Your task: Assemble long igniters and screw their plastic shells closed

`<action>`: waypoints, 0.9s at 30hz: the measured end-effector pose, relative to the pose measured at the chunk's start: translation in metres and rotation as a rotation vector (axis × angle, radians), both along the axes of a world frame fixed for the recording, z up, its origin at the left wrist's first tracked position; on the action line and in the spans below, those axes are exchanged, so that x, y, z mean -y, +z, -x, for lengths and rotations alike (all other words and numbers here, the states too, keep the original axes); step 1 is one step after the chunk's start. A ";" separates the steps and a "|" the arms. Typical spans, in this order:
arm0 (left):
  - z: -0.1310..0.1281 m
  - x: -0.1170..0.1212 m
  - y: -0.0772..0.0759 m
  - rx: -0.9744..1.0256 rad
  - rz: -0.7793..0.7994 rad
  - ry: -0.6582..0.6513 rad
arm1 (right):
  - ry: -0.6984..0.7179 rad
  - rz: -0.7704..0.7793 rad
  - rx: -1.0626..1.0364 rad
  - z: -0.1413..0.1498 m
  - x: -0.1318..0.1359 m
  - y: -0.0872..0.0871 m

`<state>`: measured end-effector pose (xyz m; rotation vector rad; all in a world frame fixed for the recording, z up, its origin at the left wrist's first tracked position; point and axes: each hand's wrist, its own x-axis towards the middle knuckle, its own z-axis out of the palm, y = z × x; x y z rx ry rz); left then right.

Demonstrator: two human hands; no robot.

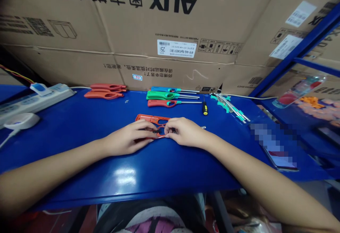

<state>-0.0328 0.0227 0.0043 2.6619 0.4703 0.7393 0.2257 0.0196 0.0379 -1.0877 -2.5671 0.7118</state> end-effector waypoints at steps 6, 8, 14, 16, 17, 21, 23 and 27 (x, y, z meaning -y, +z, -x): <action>0.001 -0.002 -0.002 0.007 -0.035 -0.008 | 0.010 -0.083 0.021 -0.001 0.000 -0.005; 0.001 -0.003 -0.002 0.017 -0.060 -0.014 | 0.006 -0.131 0.028 -0.003 0.001 -0.010; 0.000 -0.003 0.000 -0.009 -0.125 -0.012 | -0.004 -0.277 0.066 -0.007 0.005 -0.016; 0.000 -0.002 0.001 -0.039 -0.165 -0.006 | 0.001 -0.330 0.114 -0.007 0.005 -0.015; 0.000 -0.002 0.001 -0.051 -0.184 -0.005 | 0.005 -0.355 0.137 -0.008 0.005 -0.014; 0.001 -0.004 -0.001 -0.047 -0.208 -0.012 | 0.039 -0.379 0.167 -0.011 0.005 -0.010; 0.002 -0.004 -0.002 -0.040 -0.202 -0.012 | 0.051 -0.349 0.154 -0.013 0.005 -0.010; 0.001 -0.005 -0.004 -0.038 -0.209 -0.026 | 0.059 -0.292 0.113 -0.014 0.005 -0.010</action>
